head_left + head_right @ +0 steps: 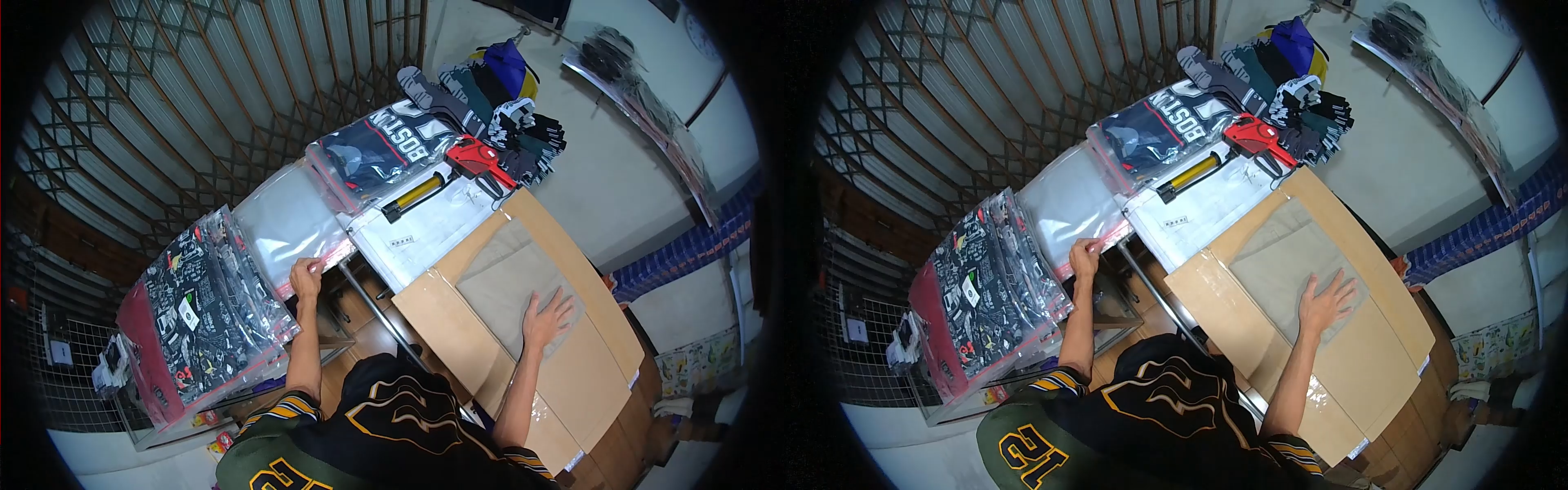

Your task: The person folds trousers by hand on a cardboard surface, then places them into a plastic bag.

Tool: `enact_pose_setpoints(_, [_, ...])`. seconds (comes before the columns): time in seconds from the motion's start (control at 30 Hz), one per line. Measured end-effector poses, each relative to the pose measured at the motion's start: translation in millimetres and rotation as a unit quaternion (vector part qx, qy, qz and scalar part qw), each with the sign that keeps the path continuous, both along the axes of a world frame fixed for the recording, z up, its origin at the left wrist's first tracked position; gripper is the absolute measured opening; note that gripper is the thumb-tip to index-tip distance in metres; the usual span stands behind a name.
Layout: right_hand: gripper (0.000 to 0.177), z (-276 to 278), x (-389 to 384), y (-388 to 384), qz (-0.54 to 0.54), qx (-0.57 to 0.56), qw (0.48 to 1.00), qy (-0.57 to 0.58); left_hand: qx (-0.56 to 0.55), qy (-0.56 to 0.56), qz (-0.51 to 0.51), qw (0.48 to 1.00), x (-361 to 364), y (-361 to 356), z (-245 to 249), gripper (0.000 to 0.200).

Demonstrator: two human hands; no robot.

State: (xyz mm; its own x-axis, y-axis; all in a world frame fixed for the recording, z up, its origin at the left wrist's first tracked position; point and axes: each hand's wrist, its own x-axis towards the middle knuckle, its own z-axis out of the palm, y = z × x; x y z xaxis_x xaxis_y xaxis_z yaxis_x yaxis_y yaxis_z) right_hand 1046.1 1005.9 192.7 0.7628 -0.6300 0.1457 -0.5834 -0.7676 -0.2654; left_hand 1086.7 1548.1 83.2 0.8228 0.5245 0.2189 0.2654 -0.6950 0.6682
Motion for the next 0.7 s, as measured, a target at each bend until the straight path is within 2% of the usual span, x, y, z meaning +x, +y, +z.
enact_pose_setpoints(0.17, [0.077,0,0,0,-0.001,0.009,1.000,-0.007,-0.034,-0.033,0.007,0.999,5,7,-14,0.015])
enact_pose_setpoints(0.23, [0.077,3,0,2,-0.002,0.011,1.000,-0.009,-0.056,-0.006,0.034,0.998,7,8,-10,0.014])
enact_pose_setpoints(0.37, [0.077,2,-1,2,-0.004,0.011,1.000,-0.010,-0.062,-0.023,0.055,0.996,11,10,-6,0.014])
enact_pose_setpoints(0.53, [0.077,-1,0,0,-0.005,0.012,1.000,-0.024,-0.143,-0.161,0.134,0.967,22,23,-32,0.017])
enact_pose_setpoints(0.67, [0.077,2,-1,1,0.000,0.019,0.999,-0.031,-0.214,-0.182,0.157,0.947,24,26,-37,0.024])
enact_pose_setpoints(0.7, [0.077,1,-2,1,-0.004,0.019,0.999,-0.031,-0.208,-0.226,0.151,0.940,26,21,-37,0.030])
